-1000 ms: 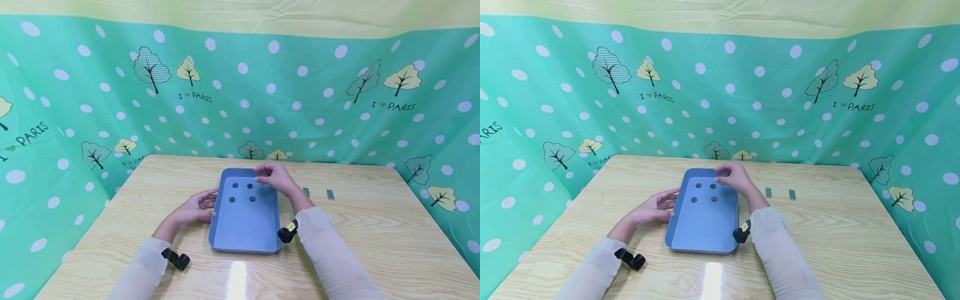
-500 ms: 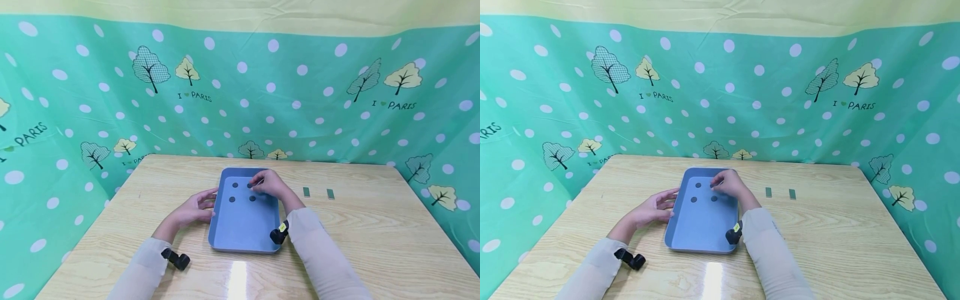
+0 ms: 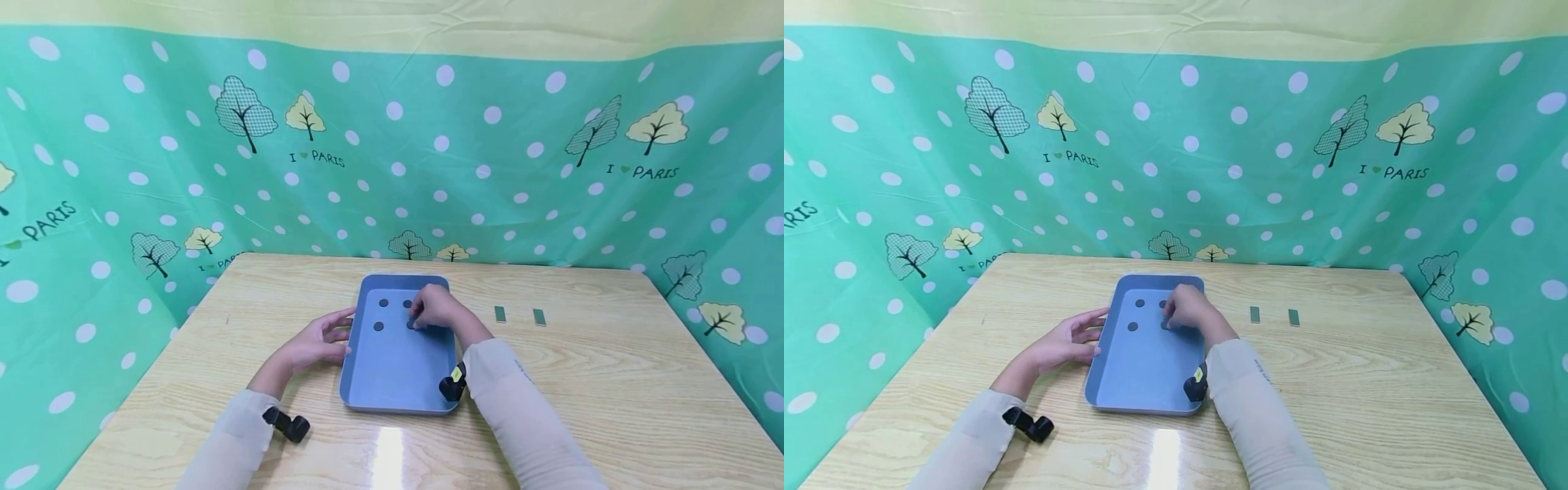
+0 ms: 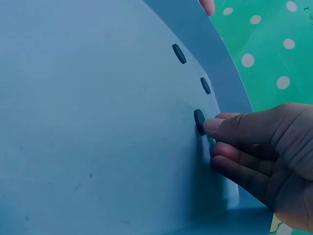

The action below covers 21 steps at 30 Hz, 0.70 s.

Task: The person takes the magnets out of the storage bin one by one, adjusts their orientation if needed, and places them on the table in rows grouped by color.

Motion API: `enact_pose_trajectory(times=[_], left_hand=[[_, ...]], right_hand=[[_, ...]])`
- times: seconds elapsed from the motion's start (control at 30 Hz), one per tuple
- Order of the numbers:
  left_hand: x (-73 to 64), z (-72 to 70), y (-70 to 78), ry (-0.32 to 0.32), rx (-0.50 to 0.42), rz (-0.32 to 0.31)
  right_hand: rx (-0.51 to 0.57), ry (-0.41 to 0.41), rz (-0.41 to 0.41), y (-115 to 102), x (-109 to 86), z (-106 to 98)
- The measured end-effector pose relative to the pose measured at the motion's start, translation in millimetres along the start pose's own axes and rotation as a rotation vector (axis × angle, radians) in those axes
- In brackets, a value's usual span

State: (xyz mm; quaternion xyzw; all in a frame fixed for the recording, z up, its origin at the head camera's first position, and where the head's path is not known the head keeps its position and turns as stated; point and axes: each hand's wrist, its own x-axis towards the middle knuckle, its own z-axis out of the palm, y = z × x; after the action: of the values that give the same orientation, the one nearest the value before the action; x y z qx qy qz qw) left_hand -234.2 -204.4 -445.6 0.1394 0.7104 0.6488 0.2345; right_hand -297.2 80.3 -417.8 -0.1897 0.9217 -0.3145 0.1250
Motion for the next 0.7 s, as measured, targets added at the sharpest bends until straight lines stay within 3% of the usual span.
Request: enact_pose_trajectory(times=[0.33, 0.7], left_hand=[[0.3, -0.6, -0.6, -0.006, 0.011, 0.0], [0.6, -0.4, 0.1, -0.005, 0.008, -0.005]], right_hand=[[-0.092, -0.005, -0.037, -2.9, -1.2, 3.1], [-0.034, -0.008, -0.063, -1.5, -3.6, 2.2]])
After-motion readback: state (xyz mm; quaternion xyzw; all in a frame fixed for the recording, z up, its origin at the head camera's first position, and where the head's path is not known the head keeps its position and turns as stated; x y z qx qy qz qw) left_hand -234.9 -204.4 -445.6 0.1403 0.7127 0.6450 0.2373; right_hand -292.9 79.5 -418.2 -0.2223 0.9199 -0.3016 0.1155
